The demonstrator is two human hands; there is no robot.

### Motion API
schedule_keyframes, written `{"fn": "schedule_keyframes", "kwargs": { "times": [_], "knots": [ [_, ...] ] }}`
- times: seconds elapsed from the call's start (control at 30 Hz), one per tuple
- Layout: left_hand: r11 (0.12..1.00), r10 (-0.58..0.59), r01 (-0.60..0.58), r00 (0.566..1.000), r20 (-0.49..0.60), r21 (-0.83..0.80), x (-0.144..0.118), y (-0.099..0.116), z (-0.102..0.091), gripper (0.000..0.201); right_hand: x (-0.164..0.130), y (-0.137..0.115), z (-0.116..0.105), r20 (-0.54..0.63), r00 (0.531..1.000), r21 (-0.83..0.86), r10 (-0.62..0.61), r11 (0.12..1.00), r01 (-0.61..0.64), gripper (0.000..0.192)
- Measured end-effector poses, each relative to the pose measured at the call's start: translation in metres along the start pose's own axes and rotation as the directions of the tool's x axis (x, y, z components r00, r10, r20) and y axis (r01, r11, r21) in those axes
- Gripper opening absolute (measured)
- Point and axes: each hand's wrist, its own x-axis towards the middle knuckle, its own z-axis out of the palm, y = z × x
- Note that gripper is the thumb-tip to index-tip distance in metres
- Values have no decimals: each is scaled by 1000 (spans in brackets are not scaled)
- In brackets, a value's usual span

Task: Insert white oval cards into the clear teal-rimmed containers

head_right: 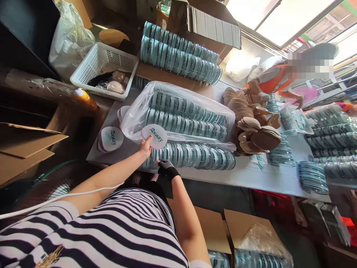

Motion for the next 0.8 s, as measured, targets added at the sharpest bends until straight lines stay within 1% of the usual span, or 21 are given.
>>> {"fn": "schedule_keyframes", "kwargs": {
  "times": [0.03, 0.07, 0.1, 0.13, 0.17, 0.2, 0.23, 0.3, 0.33, 0.37, 0.4, 0.47, 0.5, 0.53, 0.57, 0.6, 0.63, 0.67, 0.73, 0.77, 0.8],
  "knots": [
    [1000, 11, -11, 1000, 14, 9, -3, 0, 1, 15, 0, -7, -7, -63, 998, -51, -13, 999, 10, 20],
    [1000, 23, -23, 999, 32, 17, -6, 1, 1, 16, -1, -14, -14, -153, 986, -112, -63, 993, 46, 22],
    [999, 33, -34, 998, 52, 23, -10, 2, 1, 18, -3, -21, -20, -257, 956, -174, -144, 980, 101, 26],
    [999, 41, -44, 996, 81, 29, -15, 3, 1, 20, -5, -28, -24, -347, 905, -244, -247, 955, 167, 34],
    [998, 50, -55, 992, 118, 38, -19, 4, 1, 22, -8, -33, -26, -405, 842, -323, -357, 917, 234, 43],
    [996, 61, -70, 986, 154, 51, -24, 4, 0, 24, -11, -36, -26, -427, 776, -402, -464, 866, 296, 50],
    [994, 73, -87, 981, 179, 71, -27, 5, -2, 26, -14, -39, -23, -418, 719, -472, -555, 809, 351, 56],
    [984, 88, -115, 977, 192, 133, -32, 6, -5, 26, -20, -39, -10, -347, 643, -565, -683, 699, 438, 58],
    [979, 84, -116, 979, 187, 165, -34, 6, -7, 26, -21, -39, -2, -313, 623, -583, -717, 663, 470, 57],
    [976, 75, -109, 981, 180, 190, -35, 5, -8, 27, -21, -39, 6, -298, 629, -573, -718, 661, 485, 54],
    [974, 62, -99, 982, 179, 206, -36, 5, -10, 29, -20, -39, 13, -298, 665, -535, -684, 697, 477, 52],
    [973, 52, -95, 978, 203, 210, -37, 4, -13, 34, -18, -41, 19, -341, 772, -402, -536, 826, 395, 46],
    [973, 59, -107, 973, 225, 205, -36, 4, -14, 36, -18, -42, 18, -374, 804, -342, -462, 875, 343, 44],
    [973, 73, -122, 968, 242, 197, -35, 6, -15, 38, -21, -42, 14, -409, 813, -308, -415, 901, 305, 42],
    [973, 90, -138, 964, 249, 184, -32, 8, -17, 40, -27, -40, 9, -436, 805, -313, -402, 907, 282, 42],
    [974, 112, -154, 965, 239, 166, -28, 12, -18, 41, -36, -36, 4, -444, 797, -360, -410, 896, 260, 42],
    [975, 138, -170, 968, 208, 144, -23, 16, -20, 41, -49, -31, -1, -425, 803, -440, -419, 870, 221, 44],
    [975, 162, -183, 973, 163, 123, -17, 21, -22, 41, -63, -25, -4, -375, 832, -537, -410, 827, 166, 46],
    [978, 180, -188, 980, 88, 88, -4, 30, -26, 40, -91, -12, -2, -231, 919, -721, -318, 690, 57, 47],
    [980, 176, -182, 981, 83, 75, 1, 33, -28, 40, -101, -7, 3, -160, 953, -789, -258, 614, 34, 45],
    [983, 166, -173, 981, 97, 64, 5, 35, -29, 41, -107, -3, 10, -108, 972, -834, -208, 552, 26, 43]
  ]
}}
